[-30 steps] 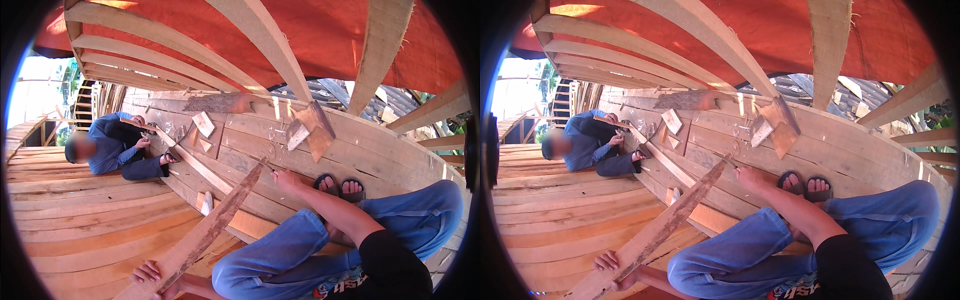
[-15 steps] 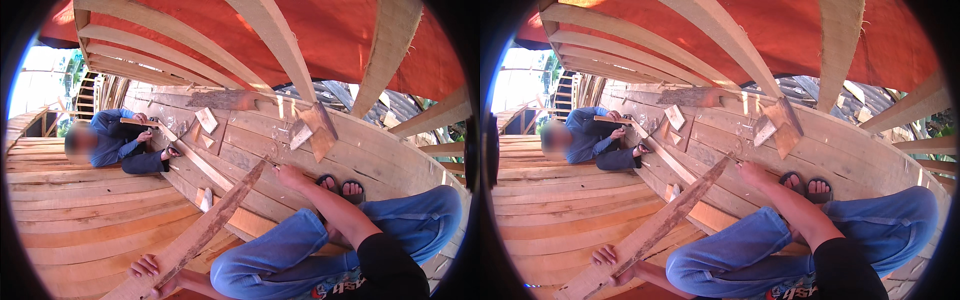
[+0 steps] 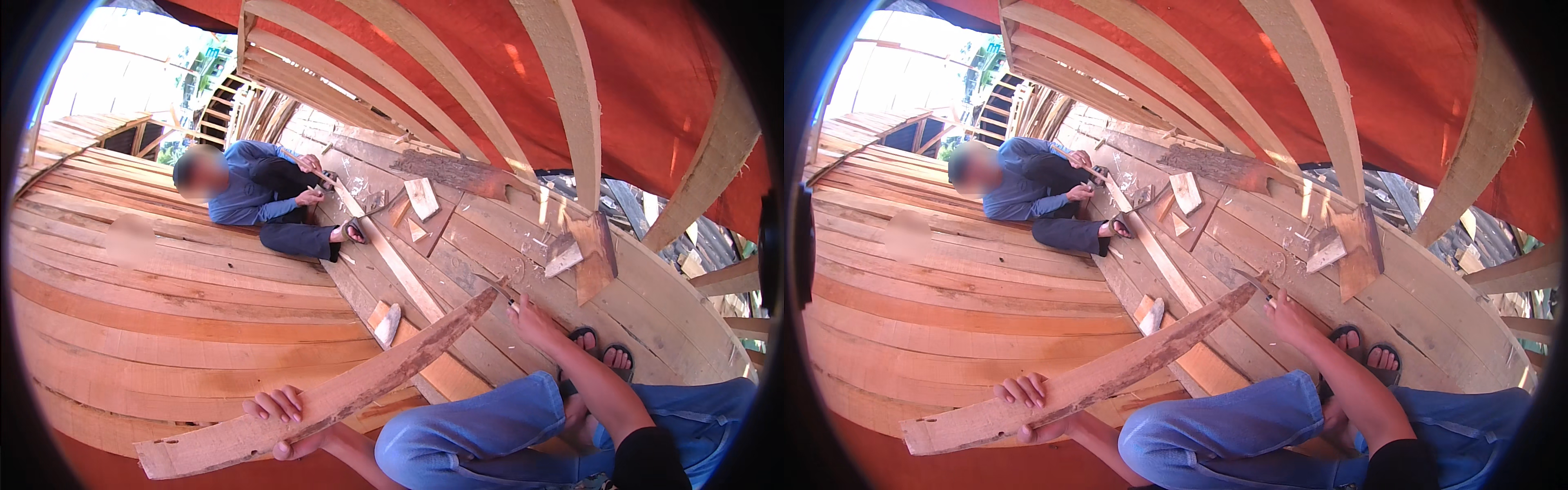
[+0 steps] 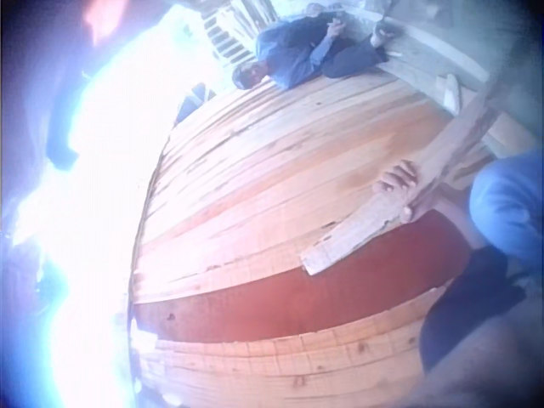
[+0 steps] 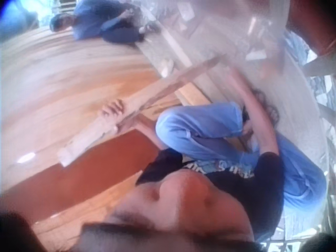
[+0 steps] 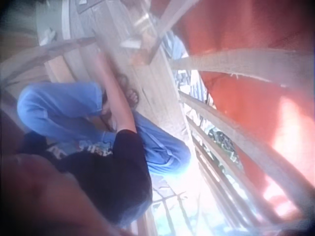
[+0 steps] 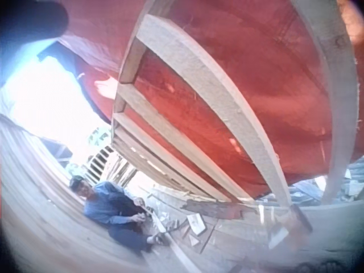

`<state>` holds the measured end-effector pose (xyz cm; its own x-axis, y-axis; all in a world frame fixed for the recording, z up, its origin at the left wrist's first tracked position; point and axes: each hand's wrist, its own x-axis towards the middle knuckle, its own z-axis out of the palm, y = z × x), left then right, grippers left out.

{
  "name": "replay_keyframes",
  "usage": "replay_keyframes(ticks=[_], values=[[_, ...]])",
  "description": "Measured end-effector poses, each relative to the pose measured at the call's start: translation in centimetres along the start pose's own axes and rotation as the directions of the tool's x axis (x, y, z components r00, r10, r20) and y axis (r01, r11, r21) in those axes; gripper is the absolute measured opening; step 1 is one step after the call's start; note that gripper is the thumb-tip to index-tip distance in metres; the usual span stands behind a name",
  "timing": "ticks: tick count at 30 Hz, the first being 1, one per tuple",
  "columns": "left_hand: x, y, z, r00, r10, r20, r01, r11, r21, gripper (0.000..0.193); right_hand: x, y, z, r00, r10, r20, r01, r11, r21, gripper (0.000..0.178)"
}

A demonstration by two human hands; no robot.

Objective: The person holds a curved wooden plank and uses a knife to mark and trim its edge by hand while sitting on the floor of a wooden structure.

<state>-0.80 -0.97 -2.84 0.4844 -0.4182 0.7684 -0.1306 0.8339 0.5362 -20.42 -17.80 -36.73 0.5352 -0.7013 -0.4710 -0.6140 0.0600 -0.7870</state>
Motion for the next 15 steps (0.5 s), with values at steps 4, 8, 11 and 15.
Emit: replay_keyframes(ticks=[4,8,11,15], values=[[-0.3,0.2,-0.6,1.0,0.007,0.001,-0.007,1.0,0.017,0.041,-0.9,0.9,0.8,0.992,-0.109,-0.059,0.108,0.994,-0.019,0.037],[-0.6,0.7,-1.1,1.0,0.008,-0.01,-0.008,1.0,0.024,0.041,-1.5,1.3,1.6,0.982,-0.141,-0.124,0.144,0.989,0.018,0.031],[-0.6,0.5,-1.0,1.0,0.018,-0.025,-0.018,1.0,0.006,0.04,-1.4,1.6,1.3,0.975,-0.156,-0.161,0.154,0.988,-0.026,0.029],[-0.6,0.2,-0.6,0.999,0.013,-0.032,-0.012,1.0,0.012,0.041,-1.0,2.0,1.6,0.965,-0.173,-0.196,0.154,0.982,-0.106,0.03]])
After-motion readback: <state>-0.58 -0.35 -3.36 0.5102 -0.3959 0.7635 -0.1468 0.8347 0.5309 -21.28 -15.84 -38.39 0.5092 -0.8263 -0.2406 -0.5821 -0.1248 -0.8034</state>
